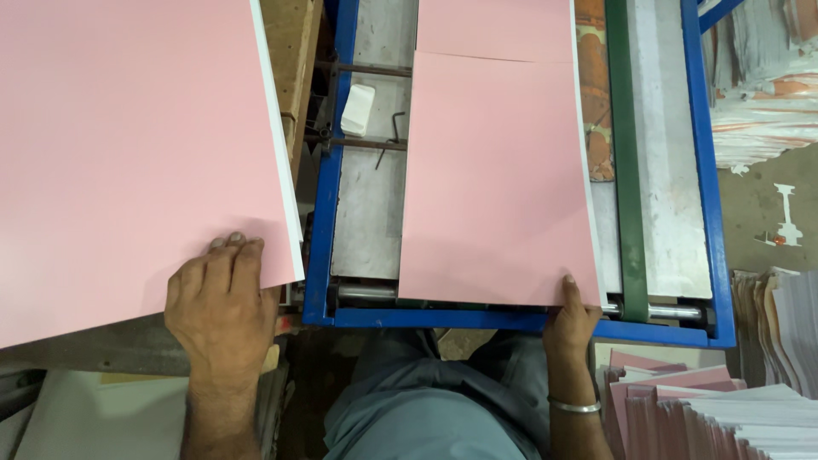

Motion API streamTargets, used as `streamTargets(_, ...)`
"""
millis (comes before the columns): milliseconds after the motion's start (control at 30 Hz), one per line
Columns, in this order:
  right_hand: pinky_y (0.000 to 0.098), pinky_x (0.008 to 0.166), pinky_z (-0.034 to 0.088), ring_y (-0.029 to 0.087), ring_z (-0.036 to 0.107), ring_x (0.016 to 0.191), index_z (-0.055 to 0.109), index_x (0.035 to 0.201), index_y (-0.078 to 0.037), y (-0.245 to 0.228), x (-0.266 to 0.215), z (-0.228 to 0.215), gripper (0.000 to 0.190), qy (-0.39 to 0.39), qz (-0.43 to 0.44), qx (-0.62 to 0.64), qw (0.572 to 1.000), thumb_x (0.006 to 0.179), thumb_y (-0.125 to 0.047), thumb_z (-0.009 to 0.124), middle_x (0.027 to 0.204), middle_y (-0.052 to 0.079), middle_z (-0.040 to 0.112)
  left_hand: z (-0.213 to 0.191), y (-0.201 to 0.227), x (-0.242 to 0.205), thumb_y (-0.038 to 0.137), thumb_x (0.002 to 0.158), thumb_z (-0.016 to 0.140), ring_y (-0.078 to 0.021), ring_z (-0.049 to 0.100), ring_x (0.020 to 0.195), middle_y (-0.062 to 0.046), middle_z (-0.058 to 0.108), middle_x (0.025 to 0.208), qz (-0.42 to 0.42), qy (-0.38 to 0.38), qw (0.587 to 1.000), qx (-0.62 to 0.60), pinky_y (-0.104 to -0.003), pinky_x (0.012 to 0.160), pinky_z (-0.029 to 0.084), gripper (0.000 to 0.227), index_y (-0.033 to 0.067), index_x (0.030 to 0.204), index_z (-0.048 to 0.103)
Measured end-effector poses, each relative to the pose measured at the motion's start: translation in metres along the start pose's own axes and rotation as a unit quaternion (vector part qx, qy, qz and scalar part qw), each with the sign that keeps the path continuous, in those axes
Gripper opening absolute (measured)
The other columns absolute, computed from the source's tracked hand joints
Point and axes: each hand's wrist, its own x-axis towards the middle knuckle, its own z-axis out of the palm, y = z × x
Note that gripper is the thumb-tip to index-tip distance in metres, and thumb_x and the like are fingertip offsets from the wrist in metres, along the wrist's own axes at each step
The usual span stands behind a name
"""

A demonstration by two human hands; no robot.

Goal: The person repeatedly picks up pink paper sheets from a stack and feeds them one by one into a blue paper-processing machine. The sheets are placed onto the machine's rollers and pushed through, then collected on the other side.

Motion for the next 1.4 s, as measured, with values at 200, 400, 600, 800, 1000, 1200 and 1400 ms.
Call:
streamTargets(200,0.0418,0.085,0.064,0.027,0.072,0.097,0.058,0.119,0.004,-0.007,0.006,0.016,0.028,-0.150,0.114,0.008,0.982,0.105,-0.020,0.056,0.109,0.016,0.069,-0.006,0.001,0.003,0.016,0.092,0.081,-0.0219,0.066,0.113,-0.005,0.071,0.116,-0.009,-0.017,1.000,-0.009,-0.039,0.097,0.054,0.027,0.0073,0.117,0.075)
streamTargets(400,0.0415,0.082,0.063,0.032,0.074,0.100,0.058,0.129,0.005,-0.022,-0.011,0.026,0.037,-0.183,0.127,-0.119,0.968,0.102,-0.020,0.054,0.113,0.020,0.072,-0.021,-0.010,0.003,0.029,0.084,0.073,-0.0261,0.063,0.119,-0.008,0.070,0.124,-0.003,-0.096,0.994,-0.043,-0.044,0.103,0.051,0.044,0.0075,0.122,0.073)
streamTargets(600,0.0430,0.109,0.051,0.033,0.060,0.133,0.051,0.146,0.006,-0.032,0.115,0.151,0.051,-0.278,-0.307,-0.376,0.829,0.107,-0.026,0.060,0.143,0.025,0.061,0.013,-0.056,-0.016,0.043,0.084,0.065,-0.0355,0.056,0.133,-0.023,0.062,0.133,0.035,-0.151,0.988,-0.029,-0.054,0.121,0.039,0.064,-0.0005,0.131,0.062)
streamTargets(800,0.0595,0.124,0.007,0.041,0.011,0.156,0.020,0.160,0.009,-0.009,0.337,0.404,0.082,-0.252,-0.367,-0.626,0.640,0.107,-0.050,0.044,0.167,0.028,0.017,0.052,-0.071,0.031,0.044,0.085,0.065,-0.0355,0.054,0.134,-0.023,0.061,0.135,0.014,-0.187,0.982,0.007,-0.056,0.120,0.037,0.065,-0.0011,0.131,0.062)
streamTargets(1000,0.0594,0.126,-0.003,0.033,0.008,0.158,0.025,0.158,-0.001,0.015,0.378,0.515,0.075,-0.278,-0.238,-0.732,0.575,0.106,-0.054,0.030,0.168,0.017,0.020,0.088,-0.047,0.115,0.045,0.085,0.065,-0.0354,0.053,0.135,-0.023,0.060,0.136,-0.008,-0.197,0.980,0.005,-0.057,0.120,0.035,0.066,-0.0018,0.132,0.061)
streamTargets(1200,0.0575,0.124,0.016,0.035,0.027,0.151,0.036,0.156,-0.001,0.009,0.347,0.492,0.074,-0.284,-0.370,-0.506,0.725,0.105,-0.054,0.042,0.161,0.021,0.037,0.088,-0.028,0.129,0.045,0.086,0.065,-0.0354,0.051,0.136,-0.023,0.059,0.138,0.007,-0.199,0.980,-0.015,-0.059,0.119,0.032,0.066,-0.0024,0.132,0.061)
streamTargets(1400,0.0565,0.117,0.042,0.037,0.052,0.139,0.047,0.152,-0.002,-0.035,0.103,0.327,0.078,-0.657,0.132,-0.169,0.722,0.097,-0.056,0.062,0.150,0.022,0.054,0.062,0.008,0.133,0.046,0.087,0.065,-0.0354,0.050,0.137,-0.022,0.058,0.140,0.037,-0.161,0.985,-0.057,-0.061,0.119,0.030,0.067,-0.0030,0.133,0.060)
